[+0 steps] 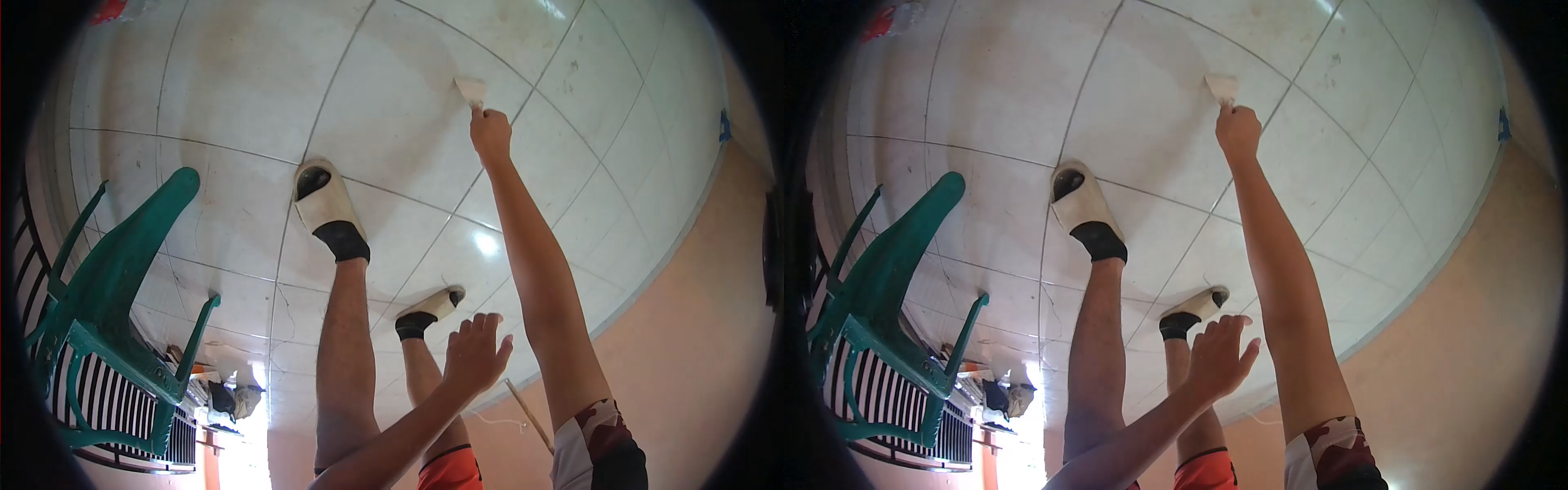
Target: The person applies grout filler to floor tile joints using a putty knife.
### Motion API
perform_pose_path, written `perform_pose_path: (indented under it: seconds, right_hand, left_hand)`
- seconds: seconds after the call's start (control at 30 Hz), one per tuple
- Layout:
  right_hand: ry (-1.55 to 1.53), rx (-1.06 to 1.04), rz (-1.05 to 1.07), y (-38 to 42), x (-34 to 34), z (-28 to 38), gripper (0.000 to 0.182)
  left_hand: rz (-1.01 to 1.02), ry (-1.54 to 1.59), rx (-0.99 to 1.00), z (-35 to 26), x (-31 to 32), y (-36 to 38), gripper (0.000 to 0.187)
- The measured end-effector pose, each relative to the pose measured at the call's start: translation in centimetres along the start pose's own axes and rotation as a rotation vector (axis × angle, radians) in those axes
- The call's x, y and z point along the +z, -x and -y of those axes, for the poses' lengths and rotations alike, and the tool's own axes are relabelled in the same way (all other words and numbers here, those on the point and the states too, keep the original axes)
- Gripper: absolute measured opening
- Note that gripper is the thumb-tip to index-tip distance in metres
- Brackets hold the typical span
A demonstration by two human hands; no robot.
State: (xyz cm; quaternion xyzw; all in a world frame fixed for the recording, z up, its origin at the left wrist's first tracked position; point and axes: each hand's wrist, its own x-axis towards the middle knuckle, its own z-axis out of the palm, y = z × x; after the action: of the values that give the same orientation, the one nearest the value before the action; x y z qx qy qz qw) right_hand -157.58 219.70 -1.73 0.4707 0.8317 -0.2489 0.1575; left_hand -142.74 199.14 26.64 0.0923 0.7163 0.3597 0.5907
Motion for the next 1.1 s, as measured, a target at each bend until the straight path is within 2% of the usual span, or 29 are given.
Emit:
perform_pose_path:
  seconds: [0.03,0.1,0.17,0.23,0.3,0.4,0.53,0.63,0.7,0.8,0.9,1.0,1.1]
  right_hand:
    - [0.014,-0.022,-0.045,0.9,-0.4,0.4,0.046]
    - [0.035,0.017,0.004,4.0,1.3,-1.7,0.043]
    - [-0.052,0.165,0.103,7.2,0.5,-0.7,0.042]
    - [0.043,0.05,0.01,4.9,1.0,-1.5,0.044]
    - [-0.006,0.038,0.013,-0.5,0.8,-2.2,0.048]
    - [-0.057,0.055,-0.017,-1.1,-0.5,-1.2,0.05]
    - [0.007,0.08,0.091,5.2,0.0,-2.1,0.05]
    - [0.125,-0.091,0.054,3.3,0.2,-0.2,0.049]
    - [0.097,-0.119,0.04,0.3,-0.8,2.1,0.049]
    - [0.1,-0.109,-0.001,1.6,0.1,1.3,0.048]
    - [0.086,0.023,0.155,6.6,0.3,0.1,0.045]
    - [0.122,-0.061,0.052,4.6,1.5,0.4,0.045]
    - [0.163,-0.256,0.027,-3.5,0.4,6.3,0.049]
  left_hand:
    - [0.019,0.004,-0.006,-0.2,0.0,0.3,0.039]
    - [0.092,0.008,-0.019,-0.8,-0.4,0.0,0.039]
    - [0.121,-0.04,-0.01,-0.9,0.4,0.1,0.039]
    - [0.074,-0.015,0.006,-0.5,0.5,0.1,0.042]
    - [0.09,0.0,-0.033,-0.1,0.0,-0.3,0.042]
    - [0.108,0.028,-0.065,-0.1,-0.1,0.0,0.041]
    - [0.117,0.069,-0.038,-1.2,-0.4,-0.2,0.037]
    - [0.075,0.081,-0.042,-1.0,-0.9,-0.4,0.037]
    - [0.075,0.101,-0.061,-0.8,-1.0,-0.4,0.037]
    - [0.072,0.109,-0.084,-1.3,-1.2,-0.7,0.038]
    - [0.11,0.107,-0.067,-2.2,-2.0,-0.8,0.037]
    - [0.109,0.082,-0.088,-2.2,-2.5,-0.7,0.036]
    - [0.064,0.137,-0.086,-2.1,-2.8,-1.1,0.035]
